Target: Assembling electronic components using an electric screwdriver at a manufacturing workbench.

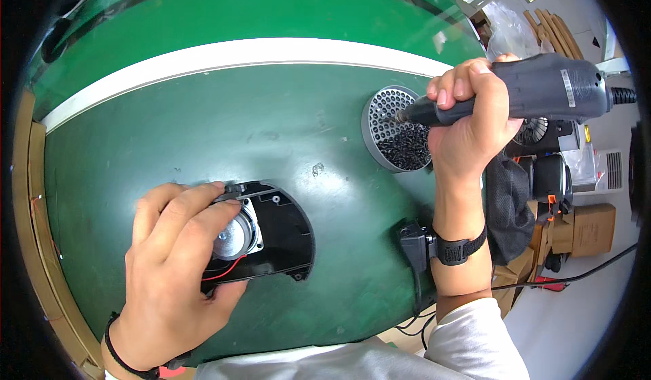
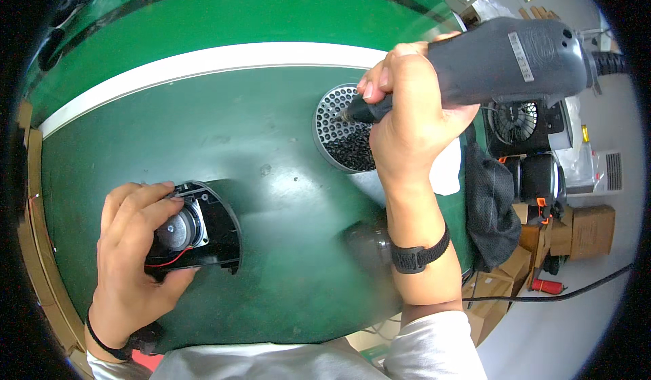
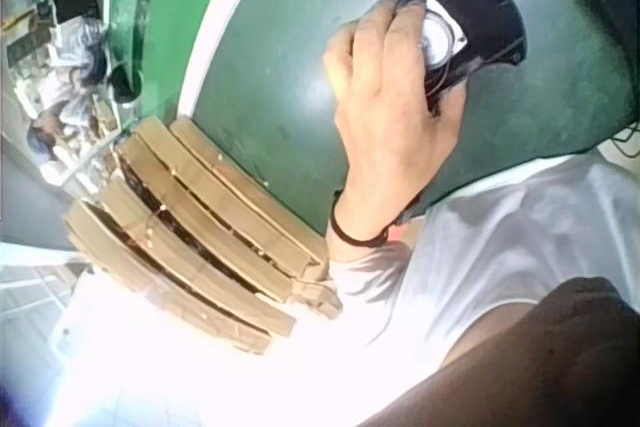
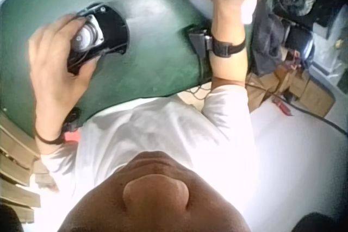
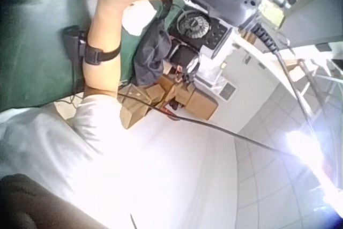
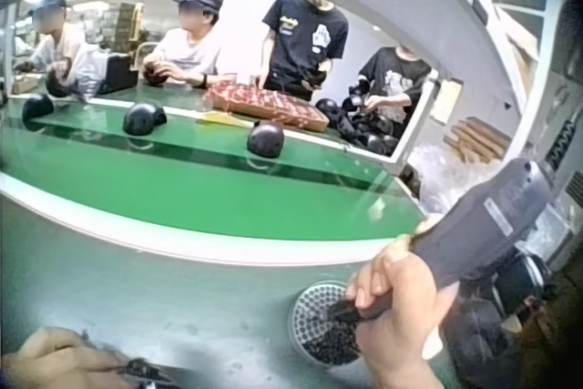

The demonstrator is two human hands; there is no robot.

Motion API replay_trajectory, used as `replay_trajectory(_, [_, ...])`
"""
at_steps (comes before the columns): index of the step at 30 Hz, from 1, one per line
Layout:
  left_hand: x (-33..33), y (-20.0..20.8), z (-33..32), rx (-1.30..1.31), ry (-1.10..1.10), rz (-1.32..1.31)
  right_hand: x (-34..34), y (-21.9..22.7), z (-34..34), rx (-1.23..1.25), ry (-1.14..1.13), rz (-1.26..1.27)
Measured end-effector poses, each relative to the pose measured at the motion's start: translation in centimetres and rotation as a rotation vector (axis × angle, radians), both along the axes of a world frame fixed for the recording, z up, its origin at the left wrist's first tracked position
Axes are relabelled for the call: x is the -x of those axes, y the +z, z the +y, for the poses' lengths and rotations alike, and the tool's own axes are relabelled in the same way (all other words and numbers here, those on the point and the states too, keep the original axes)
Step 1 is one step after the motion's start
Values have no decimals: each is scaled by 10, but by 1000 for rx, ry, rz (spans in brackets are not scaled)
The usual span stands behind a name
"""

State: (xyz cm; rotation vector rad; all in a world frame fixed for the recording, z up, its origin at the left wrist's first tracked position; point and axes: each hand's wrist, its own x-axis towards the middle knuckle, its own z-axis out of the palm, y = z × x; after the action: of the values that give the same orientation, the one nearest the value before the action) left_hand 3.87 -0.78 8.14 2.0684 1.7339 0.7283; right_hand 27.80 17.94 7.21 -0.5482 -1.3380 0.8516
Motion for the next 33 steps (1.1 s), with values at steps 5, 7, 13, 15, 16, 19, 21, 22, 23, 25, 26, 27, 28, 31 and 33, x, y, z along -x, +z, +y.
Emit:
replay_trajectory(5, [5, -3, -7, -55, -16, 5, -4, 16, -15, -23, 79, 88])
replay_trajectory(7, [6, -11, -3, -67, -19, 10, -12, 26, -23, 1, 165, 121])
replay_trajectory(13, [5, -13, -2, -107, -57, 6, -20, 76, -101, -9, 273, 273])
replay_trajectory(15, [6, -16, -3, -139, -54, 31, -1, 73, -103, -87, 512, 413])
replay_trajectory(16, [7, -18, -4, -151, -51, 32, -11, 70, -117, -104, 369, 448])
replay_trajectory(19, [5, -20, -5, -176, -46, 48, -2, 56, -107, -106, 594, 289])
replay_trajectory(21, [5, -22, -5, -183, -53, 33, 8, 45, -96, -112, 819, 133])
replay_trajectory(22, [6, -23, -5, -189, -63, 24, 14, 40, -92, -115, 932, 54])
replay_trajectory(23, [5, -24, -5, -189, -57, 21, 18, 37, -91, -117, 1045, -26])
replay_trajectory(25, [6, -24, -7, -187, -79, 96, 27, 45, -98, 78, 1006, -191])
replay_trajectory(26, [6, -24, -8, -183, -70, 94, 31, 31, -94, -27, 1041, -124])
replay_trajectory(27, [4, -22, -7, -167, -70, 84, 32, 26, -92, -133, 1067, -62])
replay_trajectory(28, [3, -20, -7, -150, -69, 75, 31, 36, -88, -49, 1101, -136])
replay_trajectory(31, [2, -19, -8, -129, -55, 72, 58, 34, -131, 168, 493, 32])
replay_trajectory(33, [1, -21, -8, -130, -48, 51, 55, 31, -131, 153, 473, 6])
